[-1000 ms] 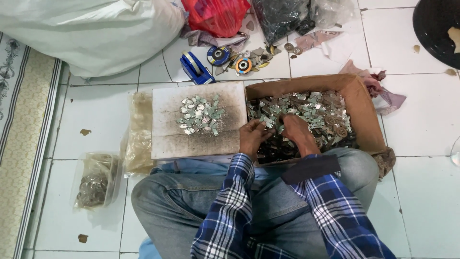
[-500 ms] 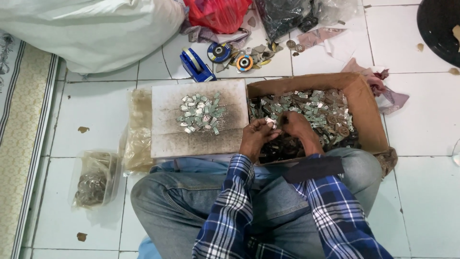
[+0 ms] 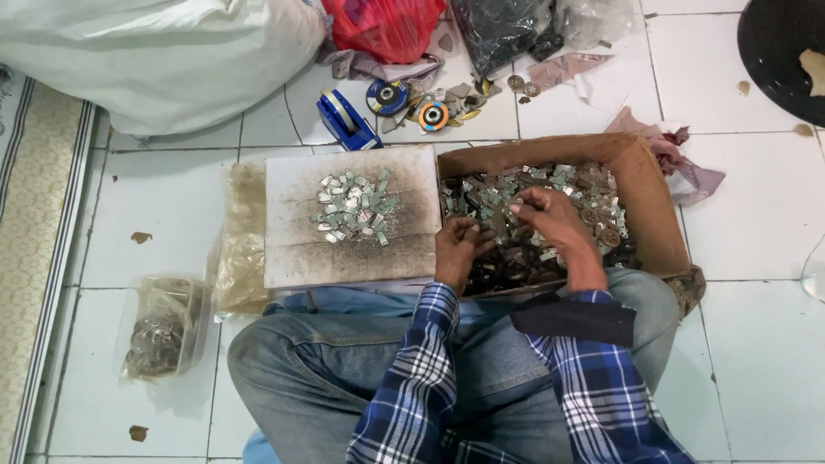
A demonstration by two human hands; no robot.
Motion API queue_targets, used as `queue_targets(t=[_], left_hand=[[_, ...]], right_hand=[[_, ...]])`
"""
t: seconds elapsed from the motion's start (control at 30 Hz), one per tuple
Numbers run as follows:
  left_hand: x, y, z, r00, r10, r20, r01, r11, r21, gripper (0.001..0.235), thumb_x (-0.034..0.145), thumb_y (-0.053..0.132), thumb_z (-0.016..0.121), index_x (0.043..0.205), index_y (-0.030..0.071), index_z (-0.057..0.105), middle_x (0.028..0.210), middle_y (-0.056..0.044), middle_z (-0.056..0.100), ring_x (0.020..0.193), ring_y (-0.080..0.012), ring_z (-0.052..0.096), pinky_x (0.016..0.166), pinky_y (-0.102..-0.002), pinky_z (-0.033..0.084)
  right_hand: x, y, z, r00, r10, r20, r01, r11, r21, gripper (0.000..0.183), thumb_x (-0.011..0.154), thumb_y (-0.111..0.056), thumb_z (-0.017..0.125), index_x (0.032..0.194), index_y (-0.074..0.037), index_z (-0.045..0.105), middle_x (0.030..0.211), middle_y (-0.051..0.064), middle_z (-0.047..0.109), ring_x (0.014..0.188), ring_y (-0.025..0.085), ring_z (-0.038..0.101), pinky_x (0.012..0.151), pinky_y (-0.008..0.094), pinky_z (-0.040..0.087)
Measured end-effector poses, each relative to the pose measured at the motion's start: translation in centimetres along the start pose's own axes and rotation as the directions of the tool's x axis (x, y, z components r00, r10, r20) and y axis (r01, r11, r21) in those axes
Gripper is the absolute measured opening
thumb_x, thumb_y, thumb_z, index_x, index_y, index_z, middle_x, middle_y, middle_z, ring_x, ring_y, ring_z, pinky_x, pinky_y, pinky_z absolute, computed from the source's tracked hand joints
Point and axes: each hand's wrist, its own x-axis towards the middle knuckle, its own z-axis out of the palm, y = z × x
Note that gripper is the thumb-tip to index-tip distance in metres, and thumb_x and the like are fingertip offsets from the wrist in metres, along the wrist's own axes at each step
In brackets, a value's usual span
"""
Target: Sorting and arranging small metal components from a bulk box onto a white board for inspection or organization.
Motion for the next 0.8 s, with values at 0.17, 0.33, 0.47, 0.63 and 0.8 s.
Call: queue_targets(t=[0.17, 0.33, 0.47, 0.63, 0.8], left_hand=[[-0.5, 0.7, 0.4, 1.0, 0.005, 0.025, -0.005, 1.0, 0.014, 0.027, 0.095, 0.01, 0.072, 0.112, -0.008, 0.061, 0.1, -0.025, 0.068, 0.093, -0.0345, 0.073, 0.085, -0.047, 0.065], [-1.1, 1.6, 0.4, 1.0, 0.007, 0.009, -0.007, 1.0, 0.017, 0.028, 0.095, 0.008, 0.071, 0.115, -0.011, 0.065, 0.096, -0.022, 0.067, 0.091, -0.0284, 0.072, 0.086, -0.047, 0.066], [-0.5, 0.4, 0.1, 1.0, 0.016, -0.001, -0.016, 1.0, -0.006, 0.028, 0.095, 0.005, 0.068, 0.118, -0.012, 0.064, 0.096, -0.021, 0.065, 0.092, -0.0271, 0.07, 0.088, -0.047, 0.065], [0.2, -0.2, -0.1, 1.0, 0.012, -0.018, -0.013, 1.0, -0.018, 0.029, 0.094, 0.003, 0.069, 0.118, -0.012, 0.065, 0.094, -0.024, 0.066, 0.091, -0.0311, 0.071, 0.086, -0.049, 0.066], [0.0, -0.2, 0.4, 1.0, 0.01, -0.029, -0.01, 1.0, -0.008, 0.03, 0.089, 0.0, 0.073, 0.116, -0.011, 0.067, 0.092, -0.025, 0.068, 0.088, -0.0324, 0.072, 0.081, -0.05, 0.066]], right_hand=[[0.8, 0.5, 0.8, 0.991, 0.009, 0.13, -0.014, 0.999, 0.039, 0.028, 0.087, -0.012, 0.08, 0.112, 0.0, 0.074, 0.098, 0.017, 0.074, 0.084, 0.025, 0.068, 0.071, 0.035, 0.058], [1.8, 2.4, 0.9, 0.982, 0.008, 0.191, -0.027, 0.995, 0.098, 0.025, 0.088, -0.008, 0.078, 0.112, 0.002, 0.076, 0.097, 0.018, 0.076, 0.082, 0.023, 0.072, 0.071, 0.034, 0.061], [1.6, 2.4, 1.0, 0.981, 0.035, 0.189, -0.066, 0.985, 0.16, 0.027, 0.093, -0.008, 0.072, 0.117, 0.003, 0.074, 0.101, 0.02, 0.074, 0.083, 0.027, 0.072, 0.076, 0.04, 0.063], [1.4, 1.9, 1.1, 0.983, 0.048, 0.177, -0.08, 0.981, 0.175, 0.027, 0.095, -0.009, 0.071, 0.12, 0.002, 0.073, 0.101, 0.019, 0.072, 0.085, 0.028, 0.073, 0.079, 0.04, 0.064], [1.3, 2.0, 1.2, 0.985, -0.001, 0.171, -0.017, 0.995, 0.102, 0.029, 0.091, -0.013, 0.08, 0.117, 0.0, 0.076, 0.102, 0.027, 0.073, 0.088, 0.035, 0.073, 0.076, 0.046, 0.064]])
